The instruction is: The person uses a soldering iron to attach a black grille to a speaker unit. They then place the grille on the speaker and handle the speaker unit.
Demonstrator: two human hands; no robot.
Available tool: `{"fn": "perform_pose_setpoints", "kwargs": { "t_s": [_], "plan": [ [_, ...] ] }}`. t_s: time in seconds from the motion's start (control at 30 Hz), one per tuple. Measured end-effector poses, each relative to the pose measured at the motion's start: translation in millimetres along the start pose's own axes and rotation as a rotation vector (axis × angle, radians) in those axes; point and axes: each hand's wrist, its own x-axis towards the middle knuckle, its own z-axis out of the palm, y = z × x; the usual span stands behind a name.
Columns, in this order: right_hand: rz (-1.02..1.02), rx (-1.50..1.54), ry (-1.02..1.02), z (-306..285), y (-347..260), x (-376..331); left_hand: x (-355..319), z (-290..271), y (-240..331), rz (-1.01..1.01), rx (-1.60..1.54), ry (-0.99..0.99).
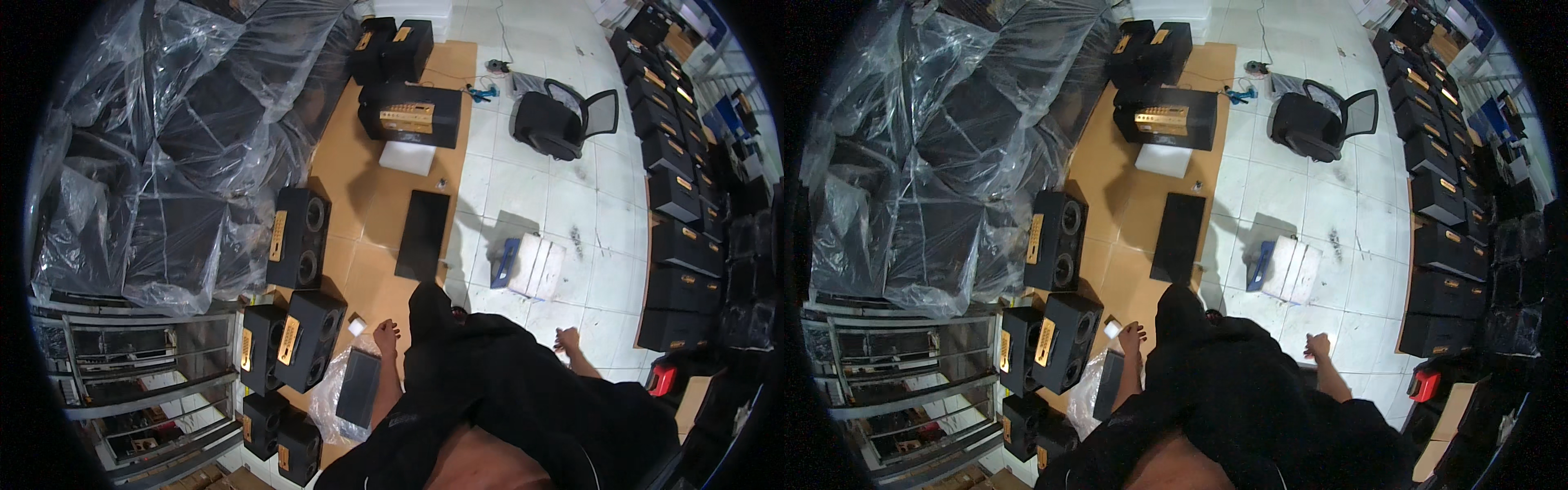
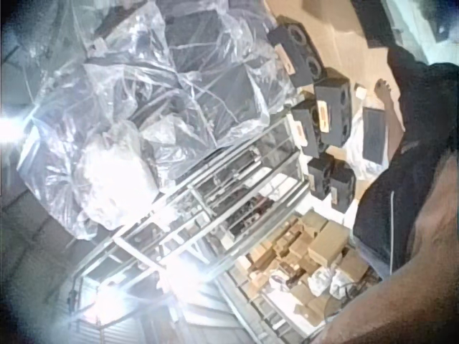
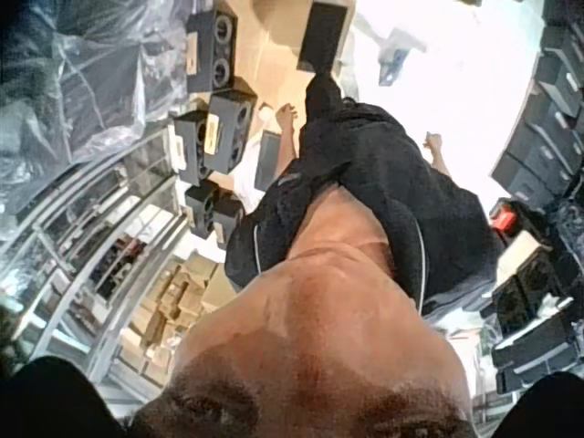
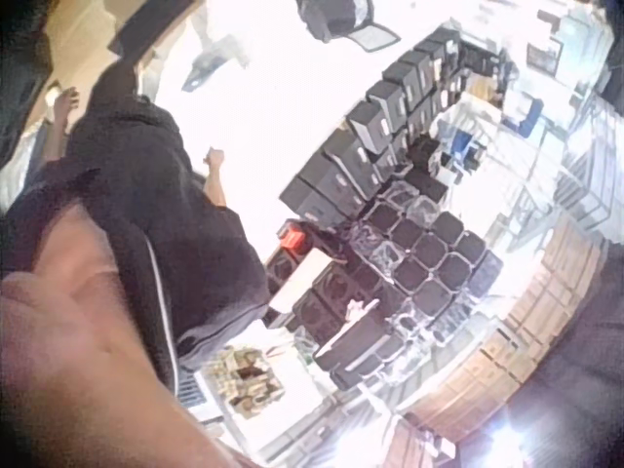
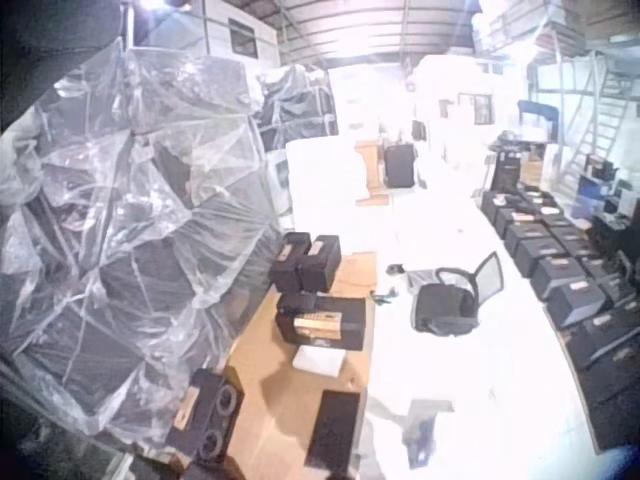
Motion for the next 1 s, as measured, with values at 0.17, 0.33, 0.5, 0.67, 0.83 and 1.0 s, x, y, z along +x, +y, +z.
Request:
{"fn": "perform_pose_setpoints", "kwargs": {
  "t_s": [0.17,0.33,0.5,0.67,0.83,1.0],
  "plan": [
    [0.031,0.088,-0.014,5,-35,1,36,59,32,-0.093,0.205,-0.056],
    [0.011,0.180,-0.009,9,-103,34,79,112,46,-0.161,0.584,-0.155],
    [-0.050,0.008,-0.020,-14,-218,79,164,181,55,-0.114,0.654,-0.192],
    [-0.276,-0.254,0.011,-89,-323,180,262,307,134,-0.040,0.593,-0.119],
    [-0.239,0.110,0.164,-143,-501,183,307,434,304,0.046,0.357,-0.306],
    [-0.166,-0.046,0.080,-143,-575,239,348,510,400,0.113,0.233,-0.194]
  ]
}}
